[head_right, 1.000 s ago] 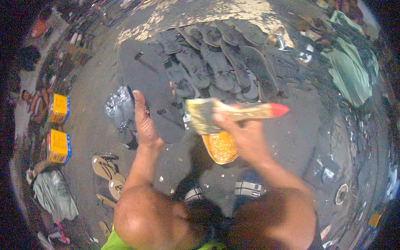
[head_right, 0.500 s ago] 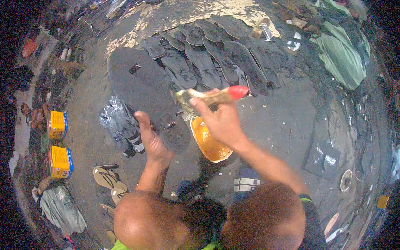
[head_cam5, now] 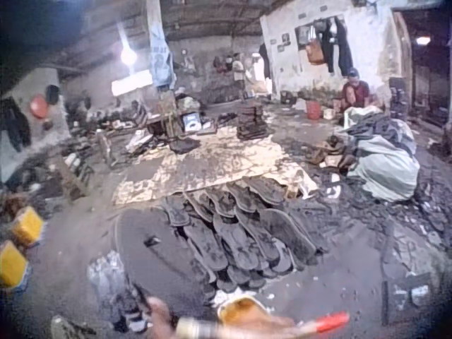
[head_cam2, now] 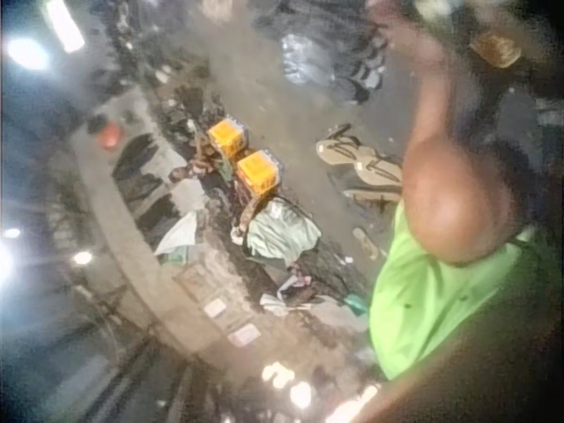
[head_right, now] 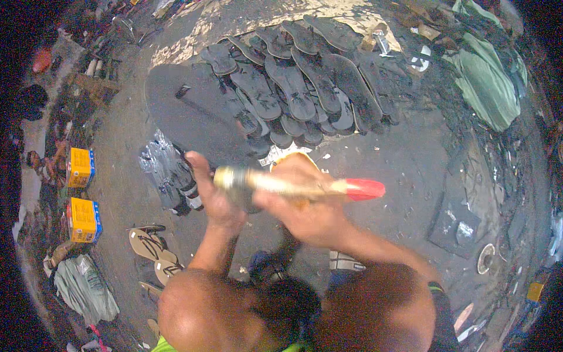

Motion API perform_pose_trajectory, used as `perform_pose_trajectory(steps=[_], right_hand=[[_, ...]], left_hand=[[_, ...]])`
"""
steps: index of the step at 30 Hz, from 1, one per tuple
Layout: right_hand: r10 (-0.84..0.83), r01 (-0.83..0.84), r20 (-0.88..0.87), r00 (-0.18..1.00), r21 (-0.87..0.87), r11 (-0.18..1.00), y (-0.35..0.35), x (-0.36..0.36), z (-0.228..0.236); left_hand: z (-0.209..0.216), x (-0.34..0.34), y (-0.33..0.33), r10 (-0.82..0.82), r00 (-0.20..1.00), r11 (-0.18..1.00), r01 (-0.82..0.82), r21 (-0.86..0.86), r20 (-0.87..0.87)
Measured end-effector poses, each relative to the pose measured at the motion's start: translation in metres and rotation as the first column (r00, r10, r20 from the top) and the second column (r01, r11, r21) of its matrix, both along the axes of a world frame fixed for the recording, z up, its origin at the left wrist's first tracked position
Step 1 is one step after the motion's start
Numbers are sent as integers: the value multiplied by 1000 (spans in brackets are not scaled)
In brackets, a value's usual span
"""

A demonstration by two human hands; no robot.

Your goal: The person is painting flip-flops with a yellow substance using a brush. They pick up each flip-flop, apply the substance, and place it back down, repeating the process for multiple flip-flops.

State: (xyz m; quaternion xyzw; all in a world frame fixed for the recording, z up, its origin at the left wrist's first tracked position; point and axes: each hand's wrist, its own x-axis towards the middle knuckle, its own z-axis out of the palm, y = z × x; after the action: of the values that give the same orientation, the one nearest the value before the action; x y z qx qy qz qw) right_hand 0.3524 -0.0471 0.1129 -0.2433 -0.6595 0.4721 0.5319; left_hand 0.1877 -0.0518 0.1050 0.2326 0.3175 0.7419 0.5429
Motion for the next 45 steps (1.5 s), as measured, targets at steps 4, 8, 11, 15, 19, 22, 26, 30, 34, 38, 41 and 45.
perform_pose_trajectory(steps=[4, 8, 11, 15, 19, 22, 26, 30, 34, 38, 41, 45], right_hand=[[-250, 251, 231, 940, 26, 968, 30, 1, -20], [-329, 328, -105, 938, -35, 944, 27, 5, 28], [-422, 364, 2, 907, 500, 786, 55, -2, 58], [-458, 463, -93, 884, 47, 885, 83, -11, 54], [-313, 311, 136, 940, 34, 950, 45, -7, 35], [-370, 370, -43, 928, -21, 929, 57, -2, 47], [-219, 102, 165, 962, 526, 844, 75, 9, 52], [-181, 65, 204, 962, 471, 880, 92, 35, 45], [-429, 343, 103, 897, 447, 826, 85, 15, 40], [-189, 43, 276, 942, 463, 886, 68, 17, 24], [-65, -155, 366, 928, 540, 827, 34, 0, 16], [22, -226, 434, 901, 425, 877, 23, -3, -1]], left_hand=[[1, 5, 6, -21, 1000, 999, 20, 31, 21], [6, 12, 2, -16, 978, 998, 3, -64, -207], [-17, 18, -13, -1, 746, 1000, 16, 16, -666], [-22, 19, -16, -143, 879, 989, 110, -98, -456], [-18, 14, -7, -264, 944, 963, 249, -101, -195], [-34, 10, -16, -330, 758, 934, 175, -312, -563], [-4, 16, -14, -335, 910, 926, 270, -263, -245], [-6, 10, -11, -416, 908, 902, 418, -108, 46], [-1, 3, -15, -449, 891, 889, 437, -138, -71], [-1, 2, -10, -385, 922, 895, 382, -232, 34], [4, -17, -7, -394, 877, 877, 448, -171, 274], [-2, -18, -14, -192, 924, 914, 292, -283, 332]])
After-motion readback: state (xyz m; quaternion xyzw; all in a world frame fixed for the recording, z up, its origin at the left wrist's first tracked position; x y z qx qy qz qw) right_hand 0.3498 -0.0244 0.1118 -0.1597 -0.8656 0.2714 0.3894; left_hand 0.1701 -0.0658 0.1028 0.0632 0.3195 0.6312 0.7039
